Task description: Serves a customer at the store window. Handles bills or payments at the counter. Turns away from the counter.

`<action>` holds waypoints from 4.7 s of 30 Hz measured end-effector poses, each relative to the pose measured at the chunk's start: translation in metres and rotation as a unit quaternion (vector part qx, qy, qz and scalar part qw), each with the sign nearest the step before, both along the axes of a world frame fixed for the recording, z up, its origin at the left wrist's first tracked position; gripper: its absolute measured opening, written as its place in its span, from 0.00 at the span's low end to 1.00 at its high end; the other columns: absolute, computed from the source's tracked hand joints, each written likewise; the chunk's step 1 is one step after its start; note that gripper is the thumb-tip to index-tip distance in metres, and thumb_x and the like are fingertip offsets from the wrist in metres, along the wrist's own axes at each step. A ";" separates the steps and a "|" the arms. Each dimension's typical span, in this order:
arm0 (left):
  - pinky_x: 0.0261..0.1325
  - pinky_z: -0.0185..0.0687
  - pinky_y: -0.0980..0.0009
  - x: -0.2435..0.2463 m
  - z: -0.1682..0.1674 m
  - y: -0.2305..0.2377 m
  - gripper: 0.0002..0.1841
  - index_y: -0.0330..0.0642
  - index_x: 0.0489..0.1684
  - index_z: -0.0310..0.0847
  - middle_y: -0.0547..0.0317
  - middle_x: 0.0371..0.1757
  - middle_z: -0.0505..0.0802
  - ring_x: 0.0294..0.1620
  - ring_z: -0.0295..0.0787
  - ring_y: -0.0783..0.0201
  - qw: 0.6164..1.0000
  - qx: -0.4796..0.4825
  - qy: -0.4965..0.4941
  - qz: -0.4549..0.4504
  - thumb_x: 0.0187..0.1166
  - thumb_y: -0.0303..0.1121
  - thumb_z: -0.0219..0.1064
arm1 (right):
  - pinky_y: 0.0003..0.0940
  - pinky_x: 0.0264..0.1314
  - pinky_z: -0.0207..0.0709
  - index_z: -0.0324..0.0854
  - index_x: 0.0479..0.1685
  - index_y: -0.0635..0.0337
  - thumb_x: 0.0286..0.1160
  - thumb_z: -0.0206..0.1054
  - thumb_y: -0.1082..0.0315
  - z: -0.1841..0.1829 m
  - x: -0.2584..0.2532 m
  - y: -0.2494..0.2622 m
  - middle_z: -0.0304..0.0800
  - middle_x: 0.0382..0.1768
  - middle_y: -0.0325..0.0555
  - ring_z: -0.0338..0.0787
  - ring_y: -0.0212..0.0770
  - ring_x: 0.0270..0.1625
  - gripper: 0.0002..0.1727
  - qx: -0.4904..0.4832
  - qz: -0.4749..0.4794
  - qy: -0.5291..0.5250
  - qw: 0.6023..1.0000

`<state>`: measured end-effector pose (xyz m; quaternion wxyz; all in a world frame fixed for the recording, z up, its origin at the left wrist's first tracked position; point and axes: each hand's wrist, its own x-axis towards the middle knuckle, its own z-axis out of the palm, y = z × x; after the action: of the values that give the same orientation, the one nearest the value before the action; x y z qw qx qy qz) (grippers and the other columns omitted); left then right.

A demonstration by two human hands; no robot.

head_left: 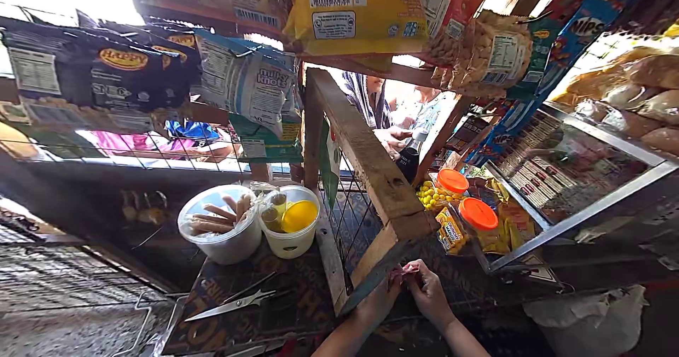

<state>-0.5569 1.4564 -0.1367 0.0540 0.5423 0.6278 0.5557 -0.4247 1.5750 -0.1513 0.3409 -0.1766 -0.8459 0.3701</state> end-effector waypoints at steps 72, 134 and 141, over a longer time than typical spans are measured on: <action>0.50 0.85 0.80 -0.002 0.001 0.003 0.05 0.35 0.40 0.90 0.54 0.38 0.92 0.40 0.91 0.69 0.998 0.052 -0.021 -0.017 0.73 0.23 0.68 | 0.15 0.40 0.81 0.82 0.41 0.59 0.71 0.66 0.56 0.000 0.006 0.004 0.88 0.34 0.34 0.86 0.19 0.36 0.14 -0.059 0.022 0.049 0.997; 0.60 0.85 0.83 0.002 0.007 0.003 0.07 0.30 0.37 0.91 0.52 0.45 0.95 0.50 0.92 0.75 0.984 0.149 -0.099 0.020 0.69 0.17 0.68 | 0.16 0.54 0.85 0.87 0.54 0.68 0.77 0.65 0.77 0.006 -0.001 0.008 0.95 0.44 0.39 0.92 0.22 0.45 0.11 -0.192 -0.160 0.189 0.950; 0.59 0.84 0.84 0.002 0.007 0.002 0.08 0.30 0.39 0.92 0.53 0.46 0.94 0.51 0.91 0.76 0.985 0.141 -0.102 0.015 0.68 0.16 0.67 | 0.31 0.58 0.89 0.83 0.63 0.58 0.65 0.74 0.78 0.005 0.038 0.020 0.94 0.48 0.39 0.94 0.33 0.50 0.23 -0.343 0.000 0.198 0.918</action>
<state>-0.5553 1.4588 -0.1297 0.0321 0.4754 0.5424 0.6919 -0.3871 1.5950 -0.1461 0.4198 -0.2056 -0.5825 0.6649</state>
